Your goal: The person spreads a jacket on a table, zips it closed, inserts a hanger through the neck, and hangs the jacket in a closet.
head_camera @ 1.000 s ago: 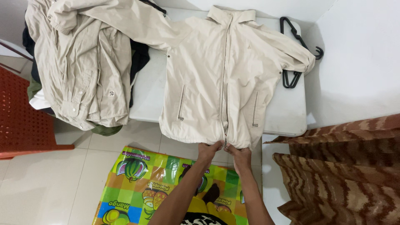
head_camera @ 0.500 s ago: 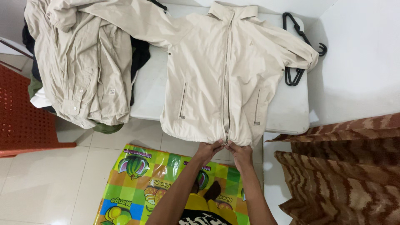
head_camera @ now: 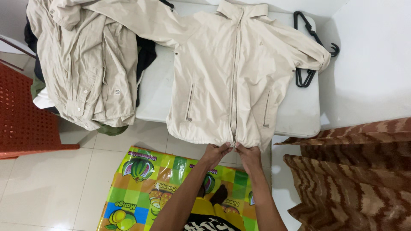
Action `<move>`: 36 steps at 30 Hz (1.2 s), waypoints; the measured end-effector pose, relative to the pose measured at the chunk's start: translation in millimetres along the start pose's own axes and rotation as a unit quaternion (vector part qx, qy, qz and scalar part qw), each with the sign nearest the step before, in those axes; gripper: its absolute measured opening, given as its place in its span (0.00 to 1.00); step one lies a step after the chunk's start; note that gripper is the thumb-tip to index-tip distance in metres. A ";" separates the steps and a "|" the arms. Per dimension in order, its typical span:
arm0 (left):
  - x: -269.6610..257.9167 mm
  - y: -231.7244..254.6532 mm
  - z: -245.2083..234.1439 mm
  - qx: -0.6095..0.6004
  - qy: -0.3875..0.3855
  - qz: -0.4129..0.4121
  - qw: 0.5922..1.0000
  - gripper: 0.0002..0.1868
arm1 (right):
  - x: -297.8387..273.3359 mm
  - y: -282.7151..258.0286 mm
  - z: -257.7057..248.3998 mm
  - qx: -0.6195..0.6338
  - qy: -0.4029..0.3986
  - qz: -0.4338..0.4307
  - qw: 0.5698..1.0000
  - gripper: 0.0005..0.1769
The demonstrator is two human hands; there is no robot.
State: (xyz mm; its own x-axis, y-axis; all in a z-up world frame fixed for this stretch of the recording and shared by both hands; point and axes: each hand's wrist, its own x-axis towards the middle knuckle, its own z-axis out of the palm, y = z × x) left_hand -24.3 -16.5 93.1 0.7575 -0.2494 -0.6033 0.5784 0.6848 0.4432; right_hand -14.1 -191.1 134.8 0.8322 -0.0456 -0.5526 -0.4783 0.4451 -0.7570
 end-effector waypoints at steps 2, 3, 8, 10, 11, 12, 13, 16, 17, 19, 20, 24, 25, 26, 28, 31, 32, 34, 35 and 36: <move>-4.5 3.9 4.9 0.000 -0.003 0.004 1.000 0.20 | -3.1 -4.5 2.8 -0.006 -0.030 -0.005 1.000 0.15; -7.5 5.8 6.9 0.000 -0.010 0.008 1.000 0.19 | -5.6 -5.8 2.9 -0.017 -0.040 -0.008 0.999 0.15; -14.3 11.9 11.4 0.009 -0.009 0.026 1.000 0.15 | -10.5 -6.4 8.8 -0.028 -0.012 0.002 1.000 0.16; -12.2 10.3 15.0 0.033 -0.001 0.048 0.998 0.15 | -10.5 -6.4 12.0 -0.026 -0.004 -0.003 1.000 0.14; -11.7 8.1 18.9 0.050 0.002 0.077 0.996 0.14 | -12.1 -6.7 13.1 -0.035 -0.006 -0.011 0.999 0.13; -10.6 6.1 25.0 0.068 0.005 0.106 0.992 0.13 | -13.7 -8.2 14.7 -0.044 -0.009 -0.020 0.999 0.12; -9.8 6.9 29.9 0.085 0.008 0.137 0.987 0.12 | -14.1 -10.8 17.7 -0.054 -0.014 -0.029 0.998 0.12; -11.9 9.8 37.9 0.124 0.091 0.090 0.984 0.10 | -17.5 -17.9 22.4 -0.097 -0.005 -0.039 0.994 0.13; -12.4 9.5 38.5 0.139 0.092 0.089 0.982 0.10 | -17.6 -18.4 22.7 -0.119 0.008 -0.043 0.992 0.12; -11.0 6.1 36.6 0.170 0.093 0.088 0.977 0.09 | -15.9 -18.6 21.5 -0.161 0.035 -0.053 0.985 0.12; -9.1 3.8 33.8 0.164 0.076 0.100 0.978 0.09 | -16.0 -18.0 20.4 -0.167 0.034 -0.056 0.984 0.11; 1.5 -2.9 22.9 0.144 0.033 0.129 0.981 0.08 | -12.5 -16.2 20.1 -0.184 0.039 -0.062 0.980 0.09; 3.3 -1.9 22.9 0.142 0.027 0.133 0.981 0.08 | -10.4 -15.7 20.3 -0.186 0.042 -0.064 0.980 0.09; 2.9 0.7 23.0 0.146 0.026 0.119 0.982 0.08 | -8.4 -15.0 20.6 -0.180 0.046 -0.064 0.981 0.09; -1.9 8.0 27.1 0.155 0.022 0.089 0.984 0.09 | -5.8 -15.2 21.2 -0.167 0.055 -0.065 0.982 0.09; -12.5 15.0 41.4 0.201 0.038 0.134 0.970 0.10 | -5.8 -19.9 23.1 -0.176 0.039 -0.052 0.982 0.11; -15.0 15.4 46.4 0.178 0.046 0.132 0.974 0.10 | -5.1 -23.2 25.2 -0.195 0.033 -0.051 0.979 0.12; -20.6 8.0 52.1 0.129 0.064 0.124 0.982 0.11 | -10.0 -29.6 28.6 -0.234 0.021 -0.045 0.971 0.15; -20.4 3.9 52.8 0.128 0.068 0.112 0.983 0.12 | -12.7 -35.7 30.1 -0.286 0.029 -0.028 0.958 0.16; -20.4 -1.3 52.3 0.128 0.072 0.100 0.984 0.13 | -17.0 -43.6 30.7 -0.336 0.037 -0.010 0.941 0.17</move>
State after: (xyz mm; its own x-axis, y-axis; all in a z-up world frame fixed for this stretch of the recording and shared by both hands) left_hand -24.7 -48.1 139.5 0.8244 -0.0148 -0.5658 0.4924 0.5118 0.7040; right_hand 1.2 -182.2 187.9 0.8331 -0.1218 -0.5395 -0.5527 -0.2221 -0.8033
